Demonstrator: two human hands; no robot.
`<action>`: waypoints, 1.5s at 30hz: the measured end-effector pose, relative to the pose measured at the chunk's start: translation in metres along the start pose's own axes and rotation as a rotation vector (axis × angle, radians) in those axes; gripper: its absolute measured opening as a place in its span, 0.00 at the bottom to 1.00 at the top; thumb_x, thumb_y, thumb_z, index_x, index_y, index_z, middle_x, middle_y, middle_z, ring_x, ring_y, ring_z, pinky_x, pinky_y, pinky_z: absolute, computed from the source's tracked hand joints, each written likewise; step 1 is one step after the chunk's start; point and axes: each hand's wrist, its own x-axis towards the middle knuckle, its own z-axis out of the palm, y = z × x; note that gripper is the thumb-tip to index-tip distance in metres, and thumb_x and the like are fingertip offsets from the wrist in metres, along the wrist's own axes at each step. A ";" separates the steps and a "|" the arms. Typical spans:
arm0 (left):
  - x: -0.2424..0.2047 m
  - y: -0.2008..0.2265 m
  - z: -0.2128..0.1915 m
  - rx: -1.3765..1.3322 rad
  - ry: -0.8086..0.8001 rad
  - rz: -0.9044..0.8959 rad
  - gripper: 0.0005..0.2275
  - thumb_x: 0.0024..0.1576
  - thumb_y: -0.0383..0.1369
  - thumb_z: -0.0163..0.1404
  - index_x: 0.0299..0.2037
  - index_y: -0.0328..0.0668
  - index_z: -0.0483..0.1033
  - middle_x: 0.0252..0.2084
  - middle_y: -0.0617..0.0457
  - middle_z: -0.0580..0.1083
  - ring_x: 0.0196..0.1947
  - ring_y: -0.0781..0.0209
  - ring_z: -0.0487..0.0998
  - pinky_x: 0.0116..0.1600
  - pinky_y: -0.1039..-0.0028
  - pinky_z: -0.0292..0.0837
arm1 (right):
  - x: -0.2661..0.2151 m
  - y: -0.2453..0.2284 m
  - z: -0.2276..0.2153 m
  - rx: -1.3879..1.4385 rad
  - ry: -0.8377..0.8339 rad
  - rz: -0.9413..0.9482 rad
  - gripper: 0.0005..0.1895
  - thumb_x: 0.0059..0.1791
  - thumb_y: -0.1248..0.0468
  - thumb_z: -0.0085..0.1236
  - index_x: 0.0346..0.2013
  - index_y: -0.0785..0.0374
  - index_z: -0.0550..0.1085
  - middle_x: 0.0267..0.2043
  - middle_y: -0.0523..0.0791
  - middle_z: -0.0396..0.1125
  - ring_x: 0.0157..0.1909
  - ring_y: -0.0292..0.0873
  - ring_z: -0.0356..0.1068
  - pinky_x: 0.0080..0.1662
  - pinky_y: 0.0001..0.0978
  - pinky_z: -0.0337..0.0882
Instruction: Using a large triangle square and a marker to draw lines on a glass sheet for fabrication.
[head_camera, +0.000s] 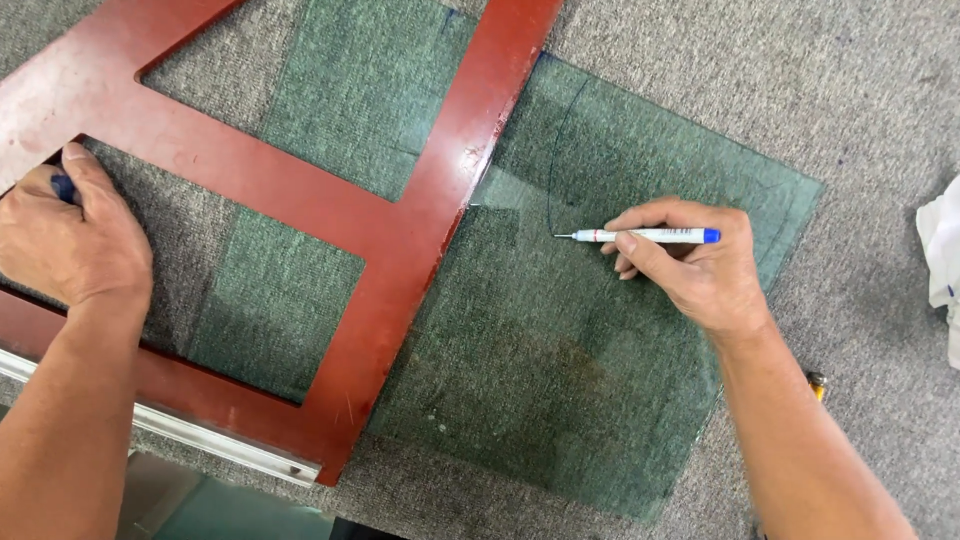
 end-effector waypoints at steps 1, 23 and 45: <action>-0.001 -0.001 0.001 0.001 -0.001 0.002 0.32 0.94 0.54 0.60 0.32 0.54 0.78 0.21 0.51 0.72 0.20 0.48 0.77 0.22 0.55 0.61 | -0.003 0.000 -0.001 0.002 0.001 0.002 0.08 0.56 0.69 0.65 0.46 0.74 0.82 0.37 0.53 0.79 0.31 0.41 0.78 0.38 0.26 0.84; 0.002 0.001 -0.006 -0.074 0.099 0.022 0.27 0.85 0.50 0.69 0.30 0.51 0.83 0.25 0.46 0.78 0.23 0.39 0.80 0.25 0.50 0.68 | -0.064 -0.004 0.040 0.070 0.261 0.018 0.09 0.57 0.69 0.62 0.48 0.75 0.80 0.38 0.55 0.79 0.32 0.45 0.80 0.37 0.30 0.86; 0.001 -0.002 0.002 -0.167 0.008 -0.020 0.34 0.88 0.50 0.70 0.27 0.53 0.71 0.23 0.46 0.70 0.24 0.37 0.74 0.28 0.47 0.59 | -0.071 -0.001 0.043 0.114 0.333 0.055 0.06 0.56 0.73 0.61 0.45 0.76 0.80 0.35 0.56 0.77 0.30 0.46 0.78 0.34 0.29 0.82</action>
